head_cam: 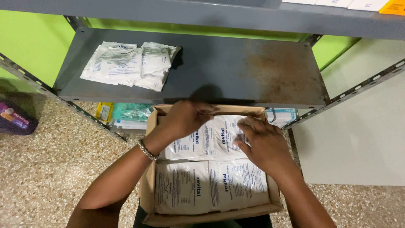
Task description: The person organizes white medication packets by picking them up from a shelf, checking the text on them, and placing them into a cardboard box.
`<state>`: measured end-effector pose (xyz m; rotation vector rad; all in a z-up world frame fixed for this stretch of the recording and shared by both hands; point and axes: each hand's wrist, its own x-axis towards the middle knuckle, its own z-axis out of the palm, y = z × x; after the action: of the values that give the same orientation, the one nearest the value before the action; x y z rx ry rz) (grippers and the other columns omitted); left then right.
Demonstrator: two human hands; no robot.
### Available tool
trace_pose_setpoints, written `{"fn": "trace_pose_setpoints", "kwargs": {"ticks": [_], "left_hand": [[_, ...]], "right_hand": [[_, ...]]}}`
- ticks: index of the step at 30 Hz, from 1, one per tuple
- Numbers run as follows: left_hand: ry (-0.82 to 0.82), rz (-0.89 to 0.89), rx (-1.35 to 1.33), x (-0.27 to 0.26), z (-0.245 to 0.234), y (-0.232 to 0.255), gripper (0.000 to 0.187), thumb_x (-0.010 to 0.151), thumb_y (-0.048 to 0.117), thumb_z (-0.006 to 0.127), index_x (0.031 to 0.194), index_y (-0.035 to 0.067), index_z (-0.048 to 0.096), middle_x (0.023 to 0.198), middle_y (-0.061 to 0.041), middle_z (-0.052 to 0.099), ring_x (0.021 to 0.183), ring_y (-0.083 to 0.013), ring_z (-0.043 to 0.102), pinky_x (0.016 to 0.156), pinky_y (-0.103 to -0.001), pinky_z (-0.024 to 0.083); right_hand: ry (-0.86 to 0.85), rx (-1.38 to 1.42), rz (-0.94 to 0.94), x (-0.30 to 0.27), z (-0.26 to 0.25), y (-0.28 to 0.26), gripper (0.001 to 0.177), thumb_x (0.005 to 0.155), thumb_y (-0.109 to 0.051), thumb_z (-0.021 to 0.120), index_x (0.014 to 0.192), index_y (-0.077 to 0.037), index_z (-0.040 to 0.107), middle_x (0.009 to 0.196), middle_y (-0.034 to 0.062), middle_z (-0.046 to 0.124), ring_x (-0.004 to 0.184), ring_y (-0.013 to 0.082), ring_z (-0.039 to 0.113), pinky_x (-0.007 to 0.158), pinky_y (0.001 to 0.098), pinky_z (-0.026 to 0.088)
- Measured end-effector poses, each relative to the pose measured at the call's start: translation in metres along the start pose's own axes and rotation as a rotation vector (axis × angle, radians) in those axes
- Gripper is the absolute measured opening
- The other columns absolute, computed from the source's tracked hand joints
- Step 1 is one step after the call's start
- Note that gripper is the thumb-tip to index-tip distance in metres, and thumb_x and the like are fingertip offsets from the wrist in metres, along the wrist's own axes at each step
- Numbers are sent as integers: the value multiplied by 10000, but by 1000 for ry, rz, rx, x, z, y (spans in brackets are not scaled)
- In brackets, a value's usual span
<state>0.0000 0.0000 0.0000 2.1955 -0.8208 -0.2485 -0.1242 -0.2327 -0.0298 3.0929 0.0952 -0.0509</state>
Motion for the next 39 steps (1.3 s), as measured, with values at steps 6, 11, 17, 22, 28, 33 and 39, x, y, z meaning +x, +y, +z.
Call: {"fn": "trace_pose_setpoints", "kwargs": {"ticks": [6, 11, 17, 22, 28, 33, 39], "left_hand": [[344, 40, 23, 4, -55, -59, 216, 891, 108, 722, 1095, 122, 790, 912, -142, 737, 854, -367, 732, 732, -445, 593], [487, -129, 372, 24, -82, -152, 306, 877, 227, 764, 1179, 175, 747, 1037, -114, 703, 973, -345, 706, 819, -459, 577], [353, -232, 778, 23, -100, -212, 693, 794, 256, 839, 1442, 160, 612, 1377, -168, 611, 1293, -416, 584, 1030, -521, 507], [386, -97, 915, 25, -105, -236, 556, 838, 230, 803, 1377, 168, 683, 1269, -136, 697, 1198, -378, 666, 976, -487, 539], [468, -103, 639, 19, -127, -203, 313, 924, 262, 683, 1203, 168, 790, 892, -146, 759, 890, -429, 728, 831, -514, 568], [652, -98, 379, 24, -132, -197, 175, 1071, 254, 647, 1136, 171, 787, 803, -154, 692, 799, -445, 697, 719, -513, 553], [484, 45, -407, 31, -113, -154, 196, 1096, 172, 591, 1028, 69, 743, 764, -42, 691, 720, -103, 605, 796, -259, 514]], "right_hand": [[95, 63, -86, 21, -21, -5, 509, 980, -495, 537, 1444, -293, 582, 1458, 98, 571, 1288, 395, 597, 1058, 568, 446], [236, 310, -254, 88, -30, -27, 384, 990, -387, 605, 1353, -276, 666, 1330, 76, 667, 1199, 363, 660, 1008, 521, 490], [220, 610, -258, 135, 8, -42, 275, 1009, -319, 634, 1264, -252, 712, 1121, 60, 743, 1080, 323, 717, 925, 456, 550], [242, 593, -307, 136, 20, -43, 232, 1020, -301, 631, 1209, -219, 738, 1031, 61, 753, 990, 289, 740, 852, 403, 581], [287, 554, -327, 137, 21, -48, 235, 1035, -318, 609, 1171, -189, 751, 955, 53, 752, 903, 255, 754, 801, 380, 579], [242, 610, -310, 128, 9, -50, 242, 1033, -272, 606, 1194, -155, 744, 1000, 106, 760, 949, 311, 750, 809, 418, 593], [215, 997, -257, 115, -2, -56, 483, 1000, -356, 674, 1395, -89, 595, 1189, 205, 724, 1166, 383, 687, 955, 503, 564]]}}
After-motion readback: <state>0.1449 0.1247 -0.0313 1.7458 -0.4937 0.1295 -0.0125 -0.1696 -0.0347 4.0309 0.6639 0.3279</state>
